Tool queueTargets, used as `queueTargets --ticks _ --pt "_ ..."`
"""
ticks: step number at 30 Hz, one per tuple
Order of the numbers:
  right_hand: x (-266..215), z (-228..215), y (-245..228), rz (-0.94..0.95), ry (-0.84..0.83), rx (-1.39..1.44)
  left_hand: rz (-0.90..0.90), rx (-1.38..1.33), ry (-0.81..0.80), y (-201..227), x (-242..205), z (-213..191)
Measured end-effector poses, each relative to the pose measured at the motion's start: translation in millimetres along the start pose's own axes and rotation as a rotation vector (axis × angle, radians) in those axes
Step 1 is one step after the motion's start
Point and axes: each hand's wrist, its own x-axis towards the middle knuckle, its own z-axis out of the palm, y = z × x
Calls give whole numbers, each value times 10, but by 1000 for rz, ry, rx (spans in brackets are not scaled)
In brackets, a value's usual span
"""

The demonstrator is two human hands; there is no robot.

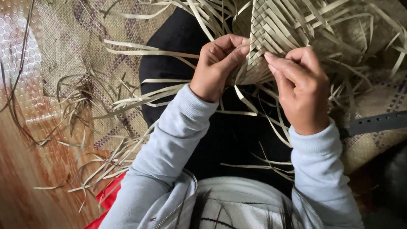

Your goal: Hand-weaving natural fibers together to create a traditional mat or container.

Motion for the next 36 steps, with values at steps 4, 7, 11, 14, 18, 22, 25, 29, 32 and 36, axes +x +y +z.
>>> queueTargets --ticks 4,7,11,14,18,22,25,29,32,36 --pt "25 42 -22 0 30 34 -6 34 17 78 -30 94" --pt "40 36 -34 -18 38 23 8 33 14 99 -32 88" --pt "38 6 15 51 -16 202 -27 26 20 77 -22 44" --pt "23 24 66 13 0 152 -30 36 15 80 -30 62" --pt "2 79 15 -119 83 -209 -15 63 -14 80 -49 54" --pt "17 97 39 -81 85 -65 -20 64 -29 28 -24 -1" --pt "52 83 5 -16 80 55 -6 225 -63 137 -70 -2" --pt "38 98 23 -5 85 79 312 854 -233 546 -56 -17" --pt "17 104 60 0 61 77 523 1014 -460 851 -62 -12" --pt "25 115 48 20 51 116 506 1002 -763 1030 -61 68"
